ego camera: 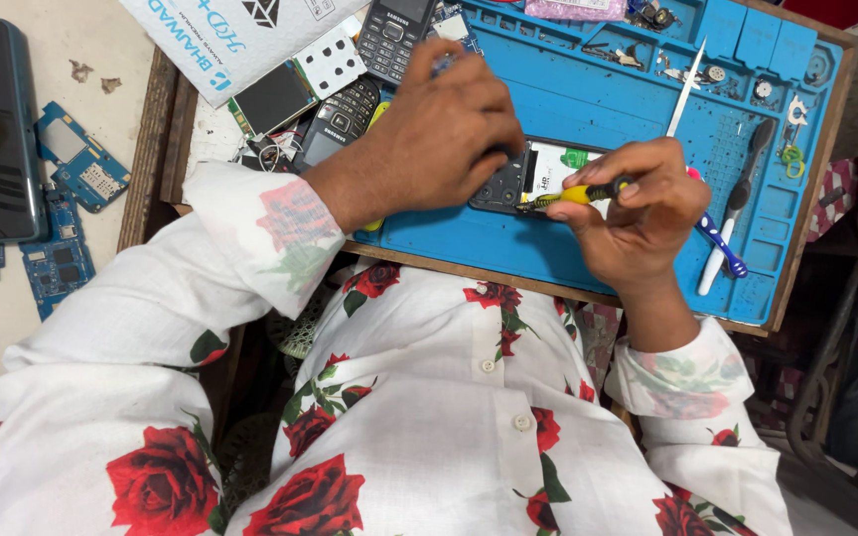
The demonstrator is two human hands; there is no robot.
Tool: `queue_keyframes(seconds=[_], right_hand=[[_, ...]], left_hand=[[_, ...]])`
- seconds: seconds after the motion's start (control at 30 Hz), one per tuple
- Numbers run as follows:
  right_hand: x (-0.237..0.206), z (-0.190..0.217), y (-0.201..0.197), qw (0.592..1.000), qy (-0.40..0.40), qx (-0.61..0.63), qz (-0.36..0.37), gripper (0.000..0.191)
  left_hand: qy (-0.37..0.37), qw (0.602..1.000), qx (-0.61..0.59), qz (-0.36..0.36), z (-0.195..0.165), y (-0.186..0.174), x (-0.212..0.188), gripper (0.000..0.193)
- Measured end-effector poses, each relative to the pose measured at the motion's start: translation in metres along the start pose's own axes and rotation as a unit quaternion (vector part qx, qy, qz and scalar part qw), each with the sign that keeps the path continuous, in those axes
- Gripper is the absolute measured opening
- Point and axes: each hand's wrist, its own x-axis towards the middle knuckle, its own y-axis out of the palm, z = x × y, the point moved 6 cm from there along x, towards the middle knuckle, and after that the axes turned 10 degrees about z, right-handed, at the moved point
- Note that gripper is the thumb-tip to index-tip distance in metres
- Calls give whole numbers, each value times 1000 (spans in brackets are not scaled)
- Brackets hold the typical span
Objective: The person uses a yellow screwdriver to remove screws from the back of a mobile phone, then lifts the back cover to expose the battery and internal components. The person continues to unscrew and adjust parts inside the phone while another person stands nearby.
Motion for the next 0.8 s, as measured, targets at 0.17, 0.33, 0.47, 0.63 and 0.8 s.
queue_keyframes(seconds=[0.17, 0.33, 0.47, 0.63, 0.8], right_hand=[[3, 4, 13, 990, -2, 51, 134, 57], [6, 1, 4, 996, 37, 54, 52, 67], [7, 1, 8, 993, 37, 30, 106, 59], [1, -3, 5, 997, 24, 56, 45, 61], [-9, -5, 9, 993, -9, 5, 117, 55]], left_hand=[[12, 995, -85, 55, -10, 8, 3, 15], [8, 994, -90, 63, -6, 11, 2, 15], [17, 995, -84, 46, -6, 9, 1, 15], [13, 994, -87, 60, -8, 7, 2, 13], [12, 995, -86, 58, -7, 10, 1, 15]])
